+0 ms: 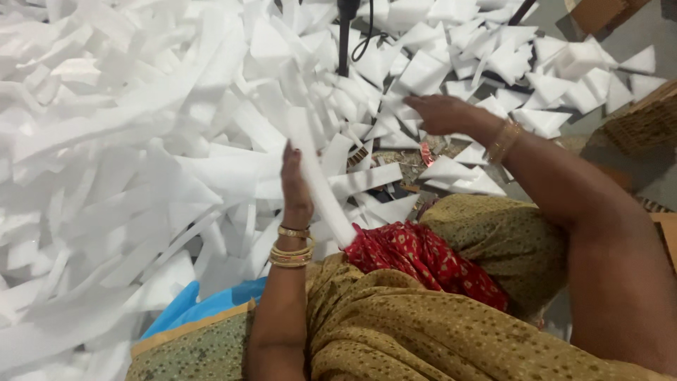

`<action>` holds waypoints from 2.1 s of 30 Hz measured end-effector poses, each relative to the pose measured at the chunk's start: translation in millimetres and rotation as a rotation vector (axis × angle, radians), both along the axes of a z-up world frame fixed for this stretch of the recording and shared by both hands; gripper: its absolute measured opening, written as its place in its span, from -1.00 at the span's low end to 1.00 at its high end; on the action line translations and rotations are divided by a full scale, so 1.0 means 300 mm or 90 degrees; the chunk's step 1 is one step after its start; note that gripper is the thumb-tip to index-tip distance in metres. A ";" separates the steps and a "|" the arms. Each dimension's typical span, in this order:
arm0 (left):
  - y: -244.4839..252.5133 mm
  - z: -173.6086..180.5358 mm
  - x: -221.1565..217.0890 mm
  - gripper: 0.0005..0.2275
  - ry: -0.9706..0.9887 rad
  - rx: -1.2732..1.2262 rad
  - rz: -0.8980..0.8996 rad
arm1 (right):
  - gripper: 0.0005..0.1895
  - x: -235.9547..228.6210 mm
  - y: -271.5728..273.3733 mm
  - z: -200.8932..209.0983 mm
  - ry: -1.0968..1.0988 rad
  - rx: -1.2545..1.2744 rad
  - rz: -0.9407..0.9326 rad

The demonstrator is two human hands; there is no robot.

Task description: The person sits on the floor amidst a large pile of white foam pieces and repeatedly picks up individual pieces. They separate the pieces by hand, pulling them apart into smaller fragments and dropping them back onto the pile.

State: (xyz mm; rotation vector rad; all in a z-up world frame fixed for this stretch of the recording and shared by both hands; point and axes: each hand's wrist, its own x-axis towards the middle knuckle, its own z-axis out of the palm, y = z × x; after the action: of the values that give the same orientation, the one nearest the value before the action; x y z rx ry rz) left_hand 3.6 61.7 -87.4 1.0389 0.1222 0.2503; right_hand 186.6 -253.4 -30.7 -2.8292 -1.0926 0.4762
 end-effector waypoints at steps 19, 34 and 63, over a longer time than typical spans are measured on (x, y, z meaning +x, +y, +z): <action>0.155 -0.120 -0.008 -0.54 0.105 0.111 0.147 | -0.26 0.138 0.279 -0.787 0.188 0.358 -0.446; 0.078 -0.147 0.047 -0.54 0.174 0.236 0.067 | 0.23 0.450 0.504 -0.648 0.180 0.204 -0.357; 0.001 -0.134 0.079 -0.56 0.132 0.348 0.043 | -0.02 -0.072 0.169 -0.692 0.357 0.197 -0.262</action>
State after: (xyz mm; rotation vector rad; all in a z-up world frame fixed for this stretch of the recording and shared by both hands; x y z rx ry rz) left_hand 27.2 61.9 -127.7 1.6061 0.2870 0.2425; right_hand 165.2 -202.6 -238.4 -2.3319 -0.4214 0.8897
